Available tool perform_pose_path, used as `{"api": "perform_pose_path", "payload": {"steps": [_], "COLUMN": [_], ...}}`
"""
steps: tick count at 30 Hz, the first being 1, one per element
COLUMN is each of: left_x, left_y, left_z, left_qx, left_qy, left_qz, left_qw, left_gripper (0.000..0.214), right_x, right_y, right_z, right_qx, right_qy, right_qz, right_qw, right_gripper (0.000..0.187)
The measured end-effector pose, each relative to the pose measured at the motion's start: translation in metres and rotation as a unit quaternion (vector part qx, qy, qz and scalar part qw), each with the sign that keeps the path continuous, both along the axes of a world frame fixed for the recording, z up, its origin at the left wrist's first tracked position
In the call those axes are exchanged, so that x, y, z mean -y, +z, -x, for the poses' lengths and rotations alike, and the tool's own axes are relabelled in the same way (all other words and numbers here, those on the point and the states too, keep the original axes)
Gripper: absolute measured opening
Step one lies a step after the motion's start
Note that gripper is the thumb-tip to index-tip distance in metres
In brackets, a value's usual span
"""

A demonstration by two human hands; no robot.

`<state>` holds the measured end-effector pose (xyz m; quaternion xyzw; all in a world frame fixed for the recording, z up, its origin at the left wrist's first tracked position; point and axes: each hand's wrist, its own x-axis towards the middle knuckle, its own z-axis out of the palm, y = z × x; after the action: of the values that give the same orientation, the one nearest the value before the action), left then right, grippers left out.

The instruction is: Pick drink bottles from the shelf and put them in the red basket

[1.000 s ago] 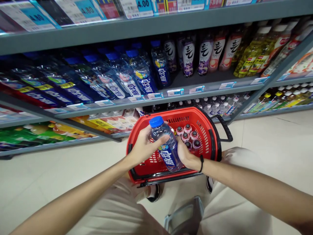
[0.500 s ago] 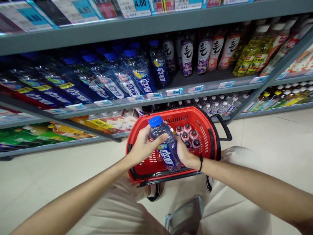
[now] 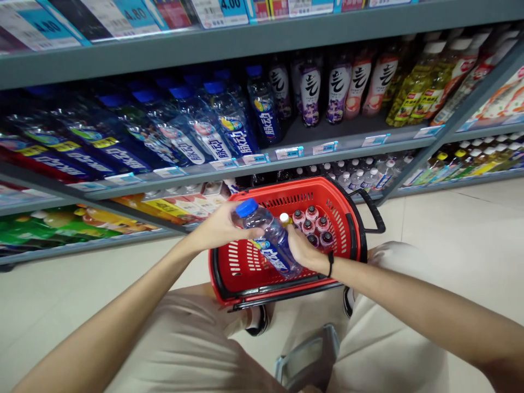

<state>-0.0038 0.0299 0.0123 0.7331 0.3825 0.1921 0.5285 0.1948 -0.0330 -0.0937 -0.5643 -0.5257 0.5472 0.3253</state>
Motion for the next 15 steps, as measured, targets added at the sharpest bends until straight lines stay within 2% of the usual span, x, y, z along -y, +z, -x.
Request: {"api": "perform_pose_path", "payload": {"steps": [1, 2, 3, 4, 6, 8, 11, 15], "left_x": [-0.001, -0.001, -0.002, -0.002, -0.003, -0.004, -0.007, -0.012], "left_y": [0.001, 0.001, 0.000, -0.002, -0.013, -0.031, -0.069, -0.119], "left_z": [0.002, 0.004, 0.005, 0.005, 0.005, 0.003, 0.000, -0.006], "left_qx": [-0.013, -0.027, -0.043, -0.061, -0.110, -0.199, -0.346, -0.443], "left_qy": [0.003, 0.005, 0.006, 0.005, -0.003, -0.037, -0.115, -0.203], "left_qz": [-0.008, -0.018, -0.030, -0.045, -0.079, -0.128, -0.201, -0.234], "left_qw": [1.000, 0.999, 0.999, 0.997, 0.991, 0.971, 0.910, 0.841], "left_gripper": [0.040, 0.043, 0.045, 0.047, 0.048, 0.050, 0.053, 0.048], "right_x": [-0.003, -0.007, -0.011, -0.015, -0.022, -0.027, -0.032, -0.035], "right_y": [0.004, 0.010, 0.017, 0.023, 0.035, 0.041, 0.043, 0.046], "right_z": [-0.003, -0.006, -0.010, -0.013, -0.020, -0.027, -0.033, -0.034], "right_qx": [0.107, 0.212, 0.311, 0.353, 0.404, 0.438, 0.482, 0.489], "right_qy": [0.067, 0.137, 0.213, 0.250, 0.289, 0.303, 0.336, 0.371], "right_qz": [-0.041, -0.082, -0.116, -0.125, -0.126, -0.109, -0.063, -0.012], "right_qw": [0.991, 0.964, 0.919, 0.893, 0.859, 0.839, 0.807, 0.790], "right_gripper": [0.052, 0.051, 0.048, 0.043, 0.037, 0.035, 0.033, 0.039]}}
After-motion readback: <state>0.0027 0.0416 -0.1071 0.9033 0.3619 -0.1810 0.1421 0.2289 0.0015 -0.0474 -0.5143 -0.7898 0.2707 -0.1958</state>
